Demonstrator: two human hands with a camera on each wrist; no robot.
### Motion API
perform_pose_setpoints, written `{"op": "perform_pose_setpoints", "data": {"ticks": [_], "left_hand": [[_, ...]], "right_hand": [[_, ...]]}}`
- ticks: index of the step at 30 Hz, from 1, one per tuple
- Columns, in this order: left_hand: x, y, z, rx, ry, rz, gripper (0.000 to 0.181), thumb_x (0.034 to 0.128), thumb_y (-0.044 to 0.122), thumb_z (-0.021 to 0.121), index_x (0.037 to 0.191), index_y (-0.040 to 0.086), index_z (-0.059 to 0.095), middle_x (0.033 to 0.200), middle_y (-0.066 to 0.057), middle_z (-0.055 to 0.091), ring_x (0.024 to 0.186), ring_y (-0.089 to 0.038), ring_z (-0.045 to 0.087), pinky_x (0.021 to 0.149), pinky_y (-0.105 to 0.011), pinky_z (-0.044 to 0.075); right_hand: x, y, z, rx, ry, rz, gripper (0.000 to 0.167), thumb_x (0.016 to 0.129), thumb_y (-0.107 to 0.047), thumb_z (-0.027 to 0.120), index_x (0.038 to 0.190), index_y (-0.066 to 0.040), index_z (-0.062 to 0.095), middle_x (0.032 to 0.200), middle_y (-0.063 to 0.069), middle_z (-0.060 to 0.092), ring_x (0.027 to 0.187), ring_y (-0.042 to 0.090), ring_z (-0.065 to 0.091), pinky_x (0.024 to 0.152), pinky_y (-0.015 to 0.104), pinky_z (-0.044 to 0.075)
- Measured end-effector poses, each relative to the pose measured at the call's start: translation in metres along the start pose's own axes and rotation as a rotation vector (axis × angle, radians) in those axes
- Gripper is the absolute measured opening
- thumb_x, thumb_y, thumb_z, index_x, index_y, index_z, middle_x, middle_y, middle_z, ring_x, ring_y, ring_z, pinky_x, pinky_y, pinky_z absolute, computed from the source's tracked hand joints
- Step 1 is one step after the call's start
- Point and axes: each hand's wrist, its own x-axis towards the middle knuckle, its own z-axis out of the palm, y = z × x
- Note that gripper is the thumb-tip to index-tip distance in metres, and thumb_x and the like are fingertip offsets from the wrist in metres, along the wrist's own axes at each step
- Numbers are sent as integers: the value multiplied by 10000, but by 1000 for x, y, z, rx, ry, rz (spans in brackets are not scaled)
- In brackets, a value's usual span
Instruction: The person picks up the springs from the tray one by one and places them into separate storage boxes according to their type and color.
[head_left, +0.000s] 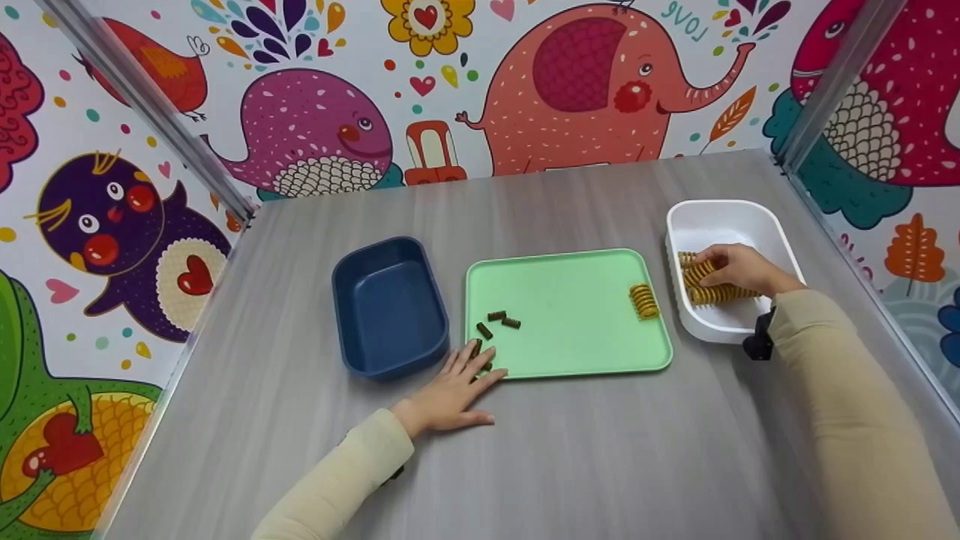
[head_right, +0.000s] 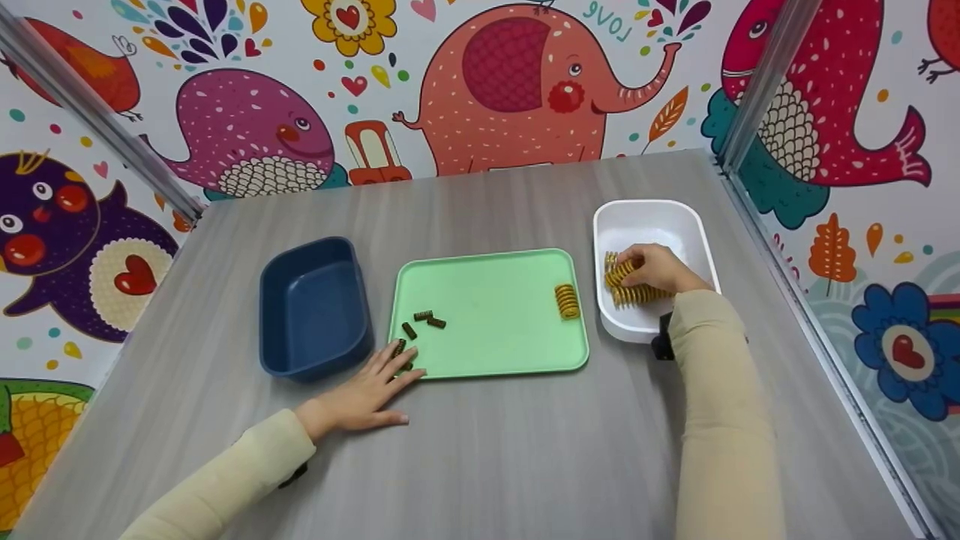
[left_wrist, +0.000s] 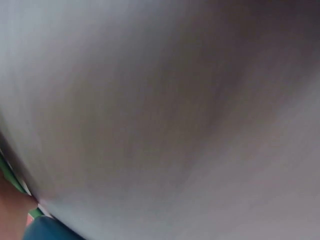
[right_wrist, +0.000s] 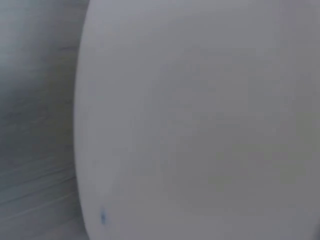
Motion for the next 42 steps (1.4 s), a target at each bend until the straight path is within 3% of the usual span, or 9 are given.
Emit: {"op": "perform_pose_setpoints", "data": {"ticks": [4, 10, 13, 20, 24, 32, 37, 42], "left_hand": [[0, 0, 1, 6, -6, -8, 715, 888, 548, 456, 1467, 199, 226, 1534, -124, 57, 1388, -377, -43, 1087, -556, 84], [1, -1, 2, 4, -18, -21, 711, 892, 547, 449, 1470, 206, 214, 1539, -107, 36, 1391, -358, -70, 1095, -542, 61], [1, -1, 2, 8, -16, -19, 711, 892, 549, 448, 1470, 205, 216, 1539, -108, 37, 1391, -362, -63, 1093, -546, 67], [2, -2, 4, 18, -12, -25, 713, 890, 559, 443, 1470, 214, 214, 1539, -102, 42, 1393, -352, -65, 1098, -536, 64], [1, -2, 4, 9, -8, -24, 717, 886, 563, 444, 1469, 214, 214, 1538, -106, 43, 1392, -357, -63, 1096, -539, 61], [1, -3, 5, 19, 2, -10, 718, 886, 577, 426, 1469, 215, 212, 1538, -107, 44, 1391, -366, -48, 1089, -552, 85], [1, -3, 6, 9, -14, -16, 722, 887, 584, 413, 1473, 220, 198, 1541, -97, 25, 1392, -352, -73, 1096, -539, 67], [2, -3, 6, 15, -2, -12, 720, 887, 577, 425, 1469, 209, 217, 1539, -105, 47, 1391, -364, -53, 1092, -547, 76]], "right_hand": [[-1, 2, 0, 11, -6, 12, 389, 782, -143, 721, 1089, 51, 581, 1084, 201, 566, 825, 77, 493, 701, 142, 364], [-4, 2, -4, 22, -54, 54, 402, 828, -167, 675, 1150, 39, 550, 1200, 246, 496, 980, 249, 427, 787, 235, 322], [-6, 4, -6, 33, -75, 80, 386, 850, -154, 648, 1165, 41, 538, 1223, 249, 479, 1002, 266, 390, 788, 251, 317], [-10, 5, -7, 49, -81, 105, 360, 860, -129, 632, 1166, 37, 541, 1203, 236, 503, 950, 225, 442, 712, 159, 383], [-10, 2, -9, 89, -87, 102, 403, 873, -163, 620, 1212, 32, 520, 1233, 244, 490, 972, 214, 478, 736, 146, 406], [-9, -16, -11, 141, -29, 42, 426, 865, -196, 636, 1208, 29, 519, 1190, 200, 553, 900, -24, 505, 817, 180, 412], [-9, -29, -9, 140, -15, 24, 432, 868, -205, 631, 1225, 8, 514, 1209, 211, 542, 980, 99, 528, 832, 192, 438], [-10, -40, -4, 136, -12, -35, 436, 870, -183, 625, 1240, 15, 506, 1242, 234, 515, 1103, 310, 482, 972, 446, 384]]}}
